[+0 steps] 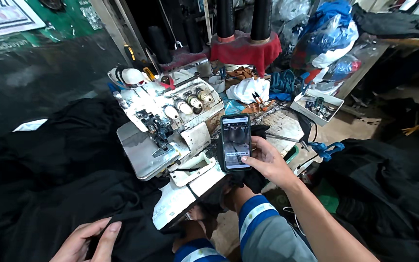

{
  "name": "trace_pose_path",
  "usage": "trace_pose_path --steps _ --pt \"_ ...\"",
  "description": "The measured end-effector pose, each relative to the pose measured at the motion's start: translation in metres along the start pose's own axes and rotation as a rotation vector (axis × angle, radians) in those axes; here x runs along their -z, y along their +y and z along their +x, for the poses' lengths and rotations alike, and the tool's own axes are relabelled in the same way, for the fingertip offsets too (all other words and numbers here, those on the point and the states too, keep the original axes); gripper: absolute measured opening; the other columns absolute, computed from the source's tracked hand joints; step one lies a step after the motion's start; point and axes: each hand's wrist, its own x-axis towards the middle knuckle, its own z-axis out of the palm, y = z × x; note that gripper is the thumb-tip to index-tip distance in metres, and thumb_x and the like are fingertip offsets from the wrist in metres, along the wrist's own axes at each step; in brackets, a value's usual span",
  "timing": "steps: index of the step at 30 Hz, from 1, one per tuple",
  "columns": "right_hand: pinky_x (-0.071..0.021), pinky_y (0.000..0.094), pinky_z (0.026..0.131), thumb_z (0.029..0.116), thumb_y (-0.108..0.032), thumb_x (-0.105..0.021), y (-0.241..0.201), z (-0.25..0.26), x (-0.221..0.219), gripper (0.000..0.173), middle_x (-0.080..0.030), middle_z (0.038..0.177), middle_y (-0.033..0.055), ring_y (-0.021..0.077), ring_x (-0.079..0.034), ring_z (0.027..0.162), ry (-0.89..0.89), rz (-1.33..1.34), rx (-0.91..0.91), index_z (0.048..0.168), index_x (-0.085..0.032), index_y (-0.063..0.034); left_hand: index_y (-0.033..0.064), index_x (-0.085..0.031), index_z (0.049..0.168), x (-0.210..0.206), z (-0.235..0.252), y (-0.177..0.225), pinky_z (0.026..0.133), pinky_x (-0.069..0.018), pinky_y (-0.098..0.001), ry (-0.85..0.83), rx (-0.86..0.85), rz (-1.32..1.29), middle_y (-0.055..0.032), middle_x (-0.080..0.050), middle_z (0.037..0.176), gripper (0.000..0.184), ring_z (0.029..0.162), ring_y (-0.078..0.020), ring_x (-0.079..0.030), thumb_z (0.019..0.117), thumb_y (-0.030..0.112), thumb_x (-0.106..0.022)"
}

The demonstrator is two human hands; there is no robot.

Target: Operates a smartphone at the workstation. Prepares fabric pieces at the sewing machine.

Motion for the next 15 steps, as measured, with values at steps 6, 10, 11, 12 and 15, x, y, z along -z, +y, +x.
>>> trace_pose_path --steps 6,10,11,12,15 --pt "-0.0609 0.0349 0.061 0.0923 -0.018 -0.071 -0.0012 -0.0003 -0.0004 0.054 -0.067 0.116 0.0042 0.022 -0.069 0.082 0.005 -0.001 0.003 0.143 -0.053 -0.0267 -0.0017 -0.072 0.103 -0.0003 -0.0006 -0.0022 0.071 -0.0581 -0.0339 0.001 -0.01 0.003 -0.0099 -0.07 0.093 0.011 0.08 -0.0184 -0.066 0.0943 0.006 -0.071" --pt "-0.061 0.0351 0.061 0.0922 -0.017 -0.071 -0.0012 -0.0001 -0.0002 0.055 -0.067 0.116 0.0047 0.0221 -0.069 0.081 0.004 0.003 0.003 0.143 -0.053 -0.0266 -0.0015 -0.072 0.102 -0.0003 0.0001 -0.0007 0.072 -0.0584 -0.0345 -0.002 -0.009 0.007 -0.0101 -0.07 0.093 0.011 0.081 -0.0185 -0.067 0.0943 0.006 -0.071" --pt "-0.0609 0.035 0.061 0.0923 -0.017 -0.071 -0.0011 -0.0001 -0.0001 0.055 -0.067 0.116 0.0049 0.0223 -0.069 0.081 0.003 0.005 0.003 0.143 -0.053 -0.0265 -0.0018 -0.072 0.102 -0.0006 0.0001 -0.0004 0.072 -0.0584 -0.0346 -0.001 -0.009 0.006 -0.0103 -0.07 0.093 0.011 0.081 -0.0187 -0.067 0.0943 0.006 -0.07" --pt "-0.0612 0.0349 0.061 0.0924 -0.017 -0.071 -0.0011 -0.0002 -0.0001 0.055 -0.067 0.116 0.0047 0.0222 -0.069 0.082 0.002 0.003 0.004 0.143 -0.053 -0.0266 -0.0018 -0.072 0.102 -0.0007 0.0001 0.0 0.072 -0.0584 -0.0344 -0.002 -0.009 0.006 -0.0102 -0.07 0.093 0.011 0.081 -0.0187 -0.067 0.0944 0.006 -0.07" --pt "-0.0613 0.0349 0.062 0.093 -0.017 -0.071 -0.001 -0.0005 -0.0002 0.055 -0.067 0.117 0.0045 0.0219 -0.069 0.082 0.001 0.002 0.006 0.144 -0.053 -0.0267 -0.0019 -0.072 0.102 -0.0005 -0.0001 -0.0003 0.073 -0.0586 -0.0347 -0.007 -0.013 0.01 -0.0103 -0.07 0.093 0.011 0.081 -0.0189 -0.067 0.0944 0.006 -0.07"
